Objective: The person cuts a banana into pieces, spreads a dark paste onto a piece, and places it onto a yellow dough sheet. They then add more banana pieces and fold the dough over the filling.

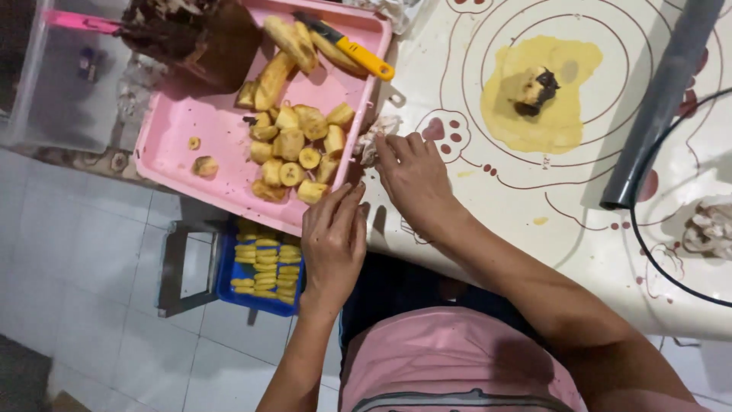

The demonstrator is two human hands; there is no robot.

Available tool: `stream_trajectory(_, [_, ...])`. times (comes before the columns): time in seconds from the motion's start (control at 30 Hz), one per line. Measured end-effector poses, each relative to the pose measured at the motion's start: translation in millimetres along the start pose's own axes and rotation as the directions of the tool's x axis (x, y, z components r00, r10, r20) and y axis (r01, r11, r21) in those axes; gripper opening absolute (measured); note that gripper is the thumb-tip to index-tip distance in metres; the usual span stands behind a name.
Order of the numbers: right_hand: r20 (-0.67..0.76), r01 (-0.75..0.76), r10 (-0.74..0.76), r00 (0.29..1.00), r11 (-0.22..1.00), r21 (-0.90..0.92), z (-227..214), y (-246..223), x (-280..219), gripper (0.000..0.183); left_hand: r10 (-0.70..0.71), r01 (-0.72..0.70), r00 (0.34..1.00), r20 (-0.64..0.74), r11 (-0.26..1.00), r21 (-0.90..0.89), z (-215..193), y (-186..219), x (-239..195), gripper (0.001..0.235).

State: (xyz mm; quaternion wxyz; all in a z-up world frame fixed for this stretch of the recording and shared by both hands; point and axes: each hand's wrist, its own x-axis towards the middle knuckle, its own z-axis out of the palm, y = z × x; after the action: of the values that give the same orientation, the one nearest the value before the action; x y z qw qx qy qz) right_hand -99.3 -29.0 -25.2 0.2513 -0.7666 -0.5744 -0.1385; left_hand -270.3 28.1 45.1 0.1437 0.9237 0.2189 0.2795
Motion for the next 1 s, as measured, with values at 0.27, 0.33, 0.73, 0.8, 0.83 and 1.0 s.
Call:
stream_trajectory(0.27, [-0.056, 0.094, -0.094, 0.994, 0.996, -0.001, 55.7, 27.8, 4.9, 0.016, -0.048, 0.046, 0.995, -0.093, 0.999, -0.028, -7.9, -35.9, -18.6, 0.03])
stream_trajectory(0.33, [-0.056, 0.072, -0.071, 0.996, 0.997, 0.018, 58.3, 32.5, 5.4, 0.022, -0.069, 0.07, 0.988, -0.136, 0.998, -0.001, -15.7, -47.4, -15.5, 0.03])
stream_trajectory(0.73, [0.379, -0.33, 0.287, 0.88, 0.942, 0.052, -37.4, 8.7, 30.9, 0.03, -0.232, 0.293, 0.953, -0.194, 0.863, 0.411, -75.7, -226.5, -2.0, 0.031])
stream_trajectory(0.8, [0.323, -0.303, 0.262, 0.91, 0.949, 0.086, -40.4, 13.7, 38.0, 0.031, -0.255, 0.289, 0.957, -0.136, 0.851, 0.439, -74.7, -231.1, 11.2, 0.034])
stream_trajectory(0.83, [0.262, -0.274, 0.236, 0.936, 0.955, 0.117, -42.2, 16.2, 41.3, 0.031, -0.277, 0.282, 0.958, -0.08, 0.84, 0.464, -73.9, -233.3, 18.1, 0.039])
stream_trajectory(1.0, [0.125, -0.108, 0.095, 0.988, 0.988, 0.106, -31.5, 19.1, 63.3, 0.02, -0.368, 0.295, 0.929, 0.046, 0.809, 0.509, -51.1, -282.3, 48.5, 0.032])
